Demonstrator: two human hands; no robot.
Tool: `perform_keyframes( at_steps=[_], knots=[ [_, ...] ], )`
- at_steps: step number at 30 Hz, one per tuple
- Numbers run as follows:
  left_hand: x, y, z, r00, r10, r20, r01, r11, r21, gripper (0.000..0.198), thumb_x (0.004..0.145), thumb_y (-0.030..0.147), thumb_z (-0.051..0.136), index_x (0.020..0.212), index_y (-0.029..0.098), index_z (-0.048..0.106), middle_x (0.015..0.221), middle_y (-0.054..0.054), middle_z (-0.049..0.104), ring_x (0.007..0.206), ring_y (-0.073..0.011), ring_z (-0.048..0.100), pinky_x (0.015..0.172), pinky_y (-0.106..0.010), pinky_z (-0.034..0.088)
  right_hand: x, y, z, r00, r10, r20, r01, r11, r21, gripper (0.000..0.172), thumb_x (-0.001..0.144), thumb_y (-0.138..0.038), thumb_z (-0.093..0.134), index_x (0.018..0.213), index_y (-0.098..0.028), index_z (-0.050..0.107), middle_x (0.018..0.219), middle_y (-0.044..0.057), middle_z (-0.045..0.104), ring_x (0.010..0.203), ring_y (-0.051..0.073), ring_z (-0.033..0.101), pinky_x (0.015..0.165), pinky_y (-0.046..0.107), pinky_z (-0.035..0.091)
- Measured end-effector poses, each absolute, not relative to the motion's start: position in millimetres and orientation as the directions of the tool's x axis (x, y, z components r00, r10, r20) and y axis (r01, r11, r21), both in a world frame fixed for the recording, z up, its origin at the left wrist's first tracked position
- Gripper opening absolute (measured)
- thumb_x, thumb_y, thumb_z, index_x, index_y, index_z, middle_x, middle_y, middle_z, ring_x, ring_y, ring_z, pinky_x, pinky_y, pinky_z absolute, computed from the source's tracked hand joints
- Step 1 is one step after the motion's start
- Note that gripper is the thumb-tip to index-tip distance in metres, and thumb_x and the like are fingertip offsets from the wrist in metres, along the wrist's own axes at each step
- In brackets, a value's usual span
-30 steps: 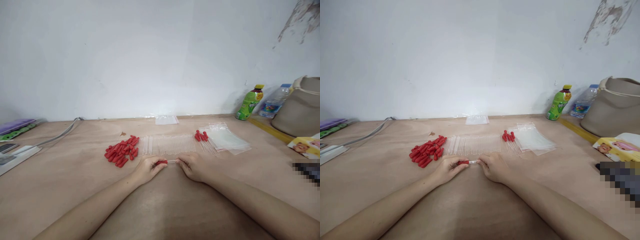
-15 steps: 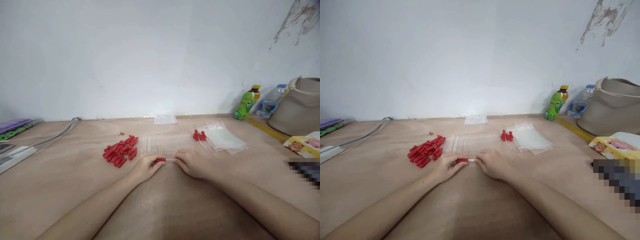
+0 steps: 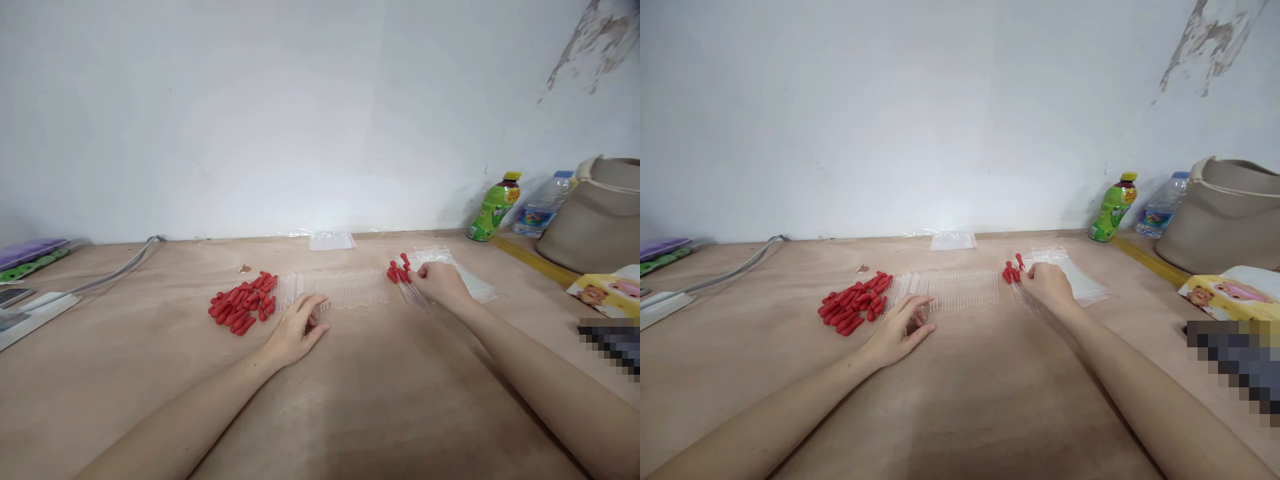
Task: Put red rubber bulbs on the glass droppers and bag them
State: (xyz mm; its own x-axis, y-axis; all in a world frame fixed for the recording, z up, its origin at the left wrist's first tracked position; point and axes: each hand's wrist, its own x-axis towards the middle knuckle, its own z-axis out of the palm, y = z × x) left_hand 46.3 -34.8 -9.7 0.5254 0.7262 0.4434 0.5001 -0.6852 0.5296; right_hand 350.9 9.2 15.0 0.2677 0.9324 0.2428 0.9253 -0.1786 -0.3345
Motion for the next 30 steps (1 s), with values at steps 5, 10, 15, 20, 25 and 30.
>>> perform_keyframes(
  at_steps=[5,10,15,20,25,30],
  knots=[
    [46.3,-34.8,-8.8,0.535,0.724,0.435,0.509,-0.687,0.518,0.036,0.08,0.02,0.049,0.114,0.022,0.04,0.095,-0.004,0.045,0.072,-0.0112,0.051,0.065,-0.026,0.05,348.8,7.2,11.9,0.285,0.952,0.114,0.936,-0.251,-0.248,0.033,0.071,-0.045,0.043,0.063,-0.019,0.061,0.071,0.01,0.062,0.067,0.024,0.057,0.049,0.026,0.032],
    [46.7,-34.2,-9.2,0.538,0.717,0.444,0.515,-0.696,0.5,0.033,0.08,0.022,0.049,0.112,0.021,0.043,0.094,-0.004,0.046,0.07,-0.0109,0.051,0.064,-0.025,0.05,341.5,5.4,9.6,0.285,0.937,0.204,0.948,-0.243,-0.208,0.042,0.071,-0.054,0.039,0.07,-0.018,0.061,0.071,0.009,0.061,0.069,0.025,0.057,0.053,0.028,0.034],
    [47.4,-33.7,-9.7,0.544,0.709,0.449,0.519,-0.704,0.485,0.031,0.08,0.021,0.049,0.11,0.02,0.045,0.094,-0.004,0.047,0.071,-0.0108,0.052,0.064,-0.024,0.049,332.8,5.0,3.0,0.239,0.957,0.166,0.961,-0.209,-0.184,0.042,0.071,-0.055,0.039,0.07,-0.019,0.06,0.073,0.009,0.061,0.071,0.024,0.057,0.055,0.029,0.035],
    [47.7,-34.4,-9.3,0.557,0.702,0.445,0.517,-0.712,0.475,0.028,0.081,0.021,0.048,0.109,0.021,0.048,0.097,-0.005,0.048,0.071,-0.0112,0.052,0.065,-0.025,0.049,330.7,6.2,1.8,0.257,0.957,0.132,0.958,-0.235,-0.165,0.034,0.073,-0.043,0.038,0.069,-0.018,0.061,0.078,0.011,0.062,0.074,0.026,0.058,0.055,0.029,0.036],
    [47.6,-34.0,-10.3,0.559,0.702,0.441,0.512,-0.71,0.483,0.028,0.08,0.02,0.048,0.108,0.021,0.048,0.098,-0.005,0.048,0.07,-0.0109,0.052,0.065,-0.026,0.049,338.3,5.8,4.0,0.265,0.954,0.139,0.956,-0.241,-0.166,0.029,0.07,-0.039,0.042,0.068,-0.017,0.061,0.074,0.011,0.062,0.068,0.024,0.057,0.052,0.027,0.034],
    [47.1,-33.2,-10.3,0.566,0.699,0.437,0.509,-0.714,0.481,0.027,0.08,0.02,0.048,0.108,0.021,0.048,0.098,-0.006,0.048,0.069,-0.0109,0.052,0.065,-0.026,0.049,335.5,2.2,9.0,0.266,0.955,0.13,0.951,-0.238,-0.195,0.032,0.07,-0.044,0.042,0.065,-0.019,0.061,0.07,0.008,0.061,0.067,0.023,0.057,0.052,0.027,0.033]
  ],
)
